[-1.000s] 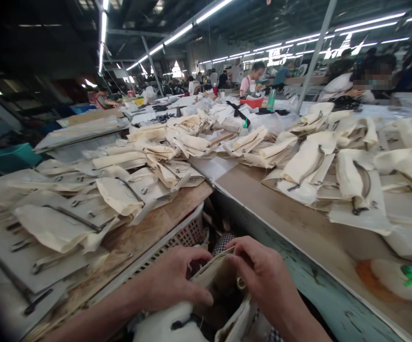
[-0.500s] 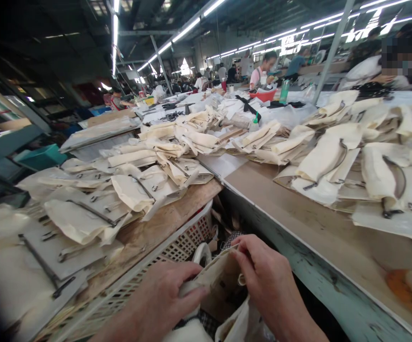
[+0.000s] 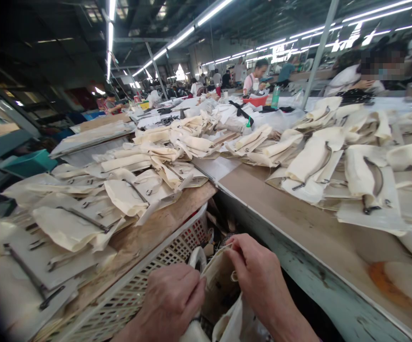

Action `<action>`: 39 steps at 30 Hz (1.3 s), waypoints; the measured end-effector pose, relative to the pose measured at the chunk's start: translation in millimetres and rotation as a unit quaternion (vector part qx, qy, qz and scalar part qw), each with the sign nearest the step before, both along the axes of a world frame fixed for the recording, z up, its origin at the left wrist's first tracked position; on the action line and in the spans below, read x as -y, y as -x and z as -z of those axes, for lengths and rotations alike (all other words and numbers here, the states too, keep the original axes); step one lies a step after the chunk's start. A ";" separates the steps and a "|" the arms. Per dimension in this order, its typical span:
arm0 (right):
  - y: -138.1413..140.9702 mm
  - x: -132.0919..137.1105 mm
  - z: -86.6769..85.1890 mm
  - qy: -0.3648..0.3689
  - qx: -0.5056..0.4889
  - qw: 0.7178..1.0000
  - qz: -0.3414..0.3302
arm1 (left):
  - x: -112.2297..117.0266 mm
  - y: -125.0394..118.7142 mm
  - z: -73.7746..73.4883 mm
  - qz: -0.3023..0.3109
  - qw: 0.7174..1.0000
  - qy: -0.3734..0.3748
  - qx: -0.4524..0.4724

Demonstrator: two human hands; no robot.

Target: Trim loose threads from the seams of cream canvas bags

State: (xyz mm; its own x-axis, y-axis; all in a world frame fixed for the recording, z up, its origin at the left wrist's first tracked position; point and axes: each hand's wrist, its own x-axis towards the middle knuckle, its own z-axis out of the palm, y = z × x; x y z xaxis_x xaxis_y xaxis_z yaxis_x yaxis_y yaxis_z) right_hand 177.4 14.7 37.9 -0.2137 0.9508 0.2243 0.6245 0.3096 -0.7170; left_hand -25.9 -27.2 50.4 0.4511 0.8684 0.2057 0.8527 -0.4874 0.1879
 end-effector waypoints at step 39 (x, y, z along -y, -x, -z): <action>-3.1 25.7 -1.1 -0.039 -0.092 0.994 -0.053 | -37.8 -16.3 0.7 0.250 0.961 -0.093 -0.067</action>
